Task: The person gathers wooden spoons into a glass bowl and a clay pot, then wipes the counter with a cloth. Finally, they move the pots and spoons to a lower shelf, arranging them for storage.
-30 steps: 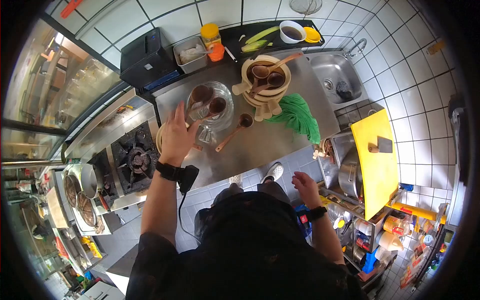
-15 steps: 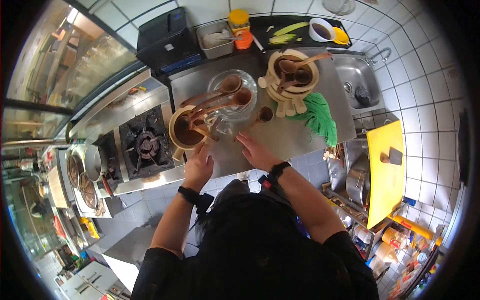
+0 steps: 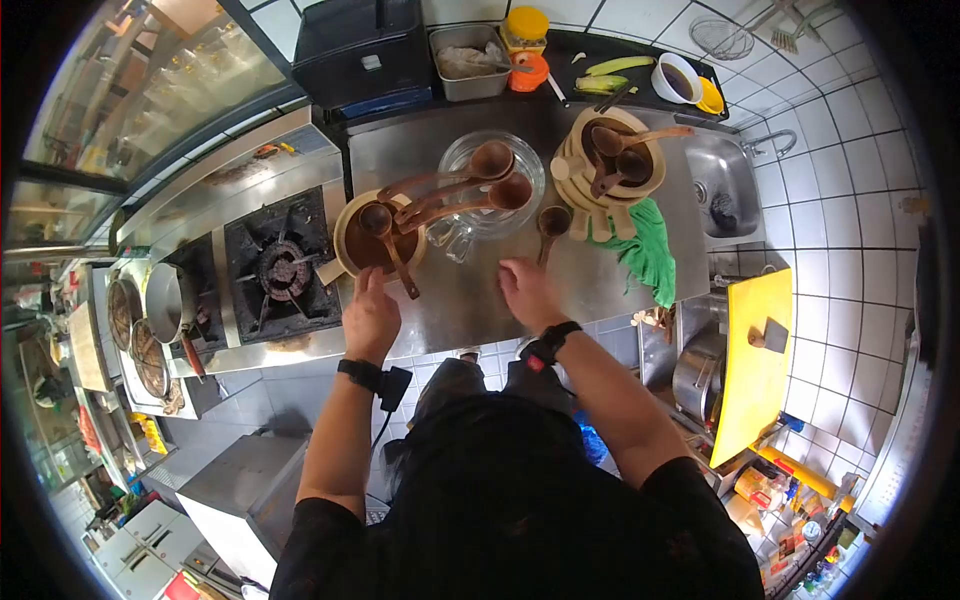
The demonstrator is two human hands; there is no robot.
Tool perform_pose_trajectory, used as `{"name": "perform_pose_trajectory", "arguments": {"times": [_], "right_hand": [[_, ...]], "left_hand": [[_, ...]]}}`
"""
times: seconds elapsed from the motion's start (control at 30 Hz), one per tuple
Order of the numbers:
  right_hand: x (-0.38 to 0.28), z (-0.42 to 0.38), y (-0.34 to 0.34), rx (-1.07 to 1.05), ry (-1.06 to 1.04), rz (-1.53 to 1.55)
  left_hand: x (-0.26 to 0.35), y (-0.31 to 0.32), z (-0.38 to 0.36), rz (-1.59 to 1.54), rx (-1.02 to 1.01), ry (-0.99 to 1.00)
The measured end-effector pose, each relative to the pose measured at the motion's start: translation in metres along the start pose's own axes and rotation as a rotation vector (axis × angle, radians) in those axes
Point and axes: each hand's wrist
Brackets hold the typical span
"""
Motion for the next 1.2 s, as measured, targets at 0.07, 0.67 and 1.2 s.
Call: {"name": "perform_pose_trajectory", "arguments": {"times": [0.07,0.67,1.2], "right_hand": [[0.011,0.008,0.039,-0.142,0.212,0.417],[-0.025,0.048,0.077,0.005,0.811,1.325],[-0.02,-0.083,0.053,-0.159,0.392,1.076]], "left_hand": [[0.004,-0.008,-0.002,-0.035,0.073,0.036],[0.013,-0.039,-0.115,-0.27,0.006,0.102],[-0.004,-0.013,-0.121,-0.24,-0.179,0.286]]}}
Point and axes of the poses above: each hand's wrist, its own z-axis towards the middle knuckle, its own y-axis out of the palm, x = y × z, and after that the axes turned 10 degrees about z, right-handed
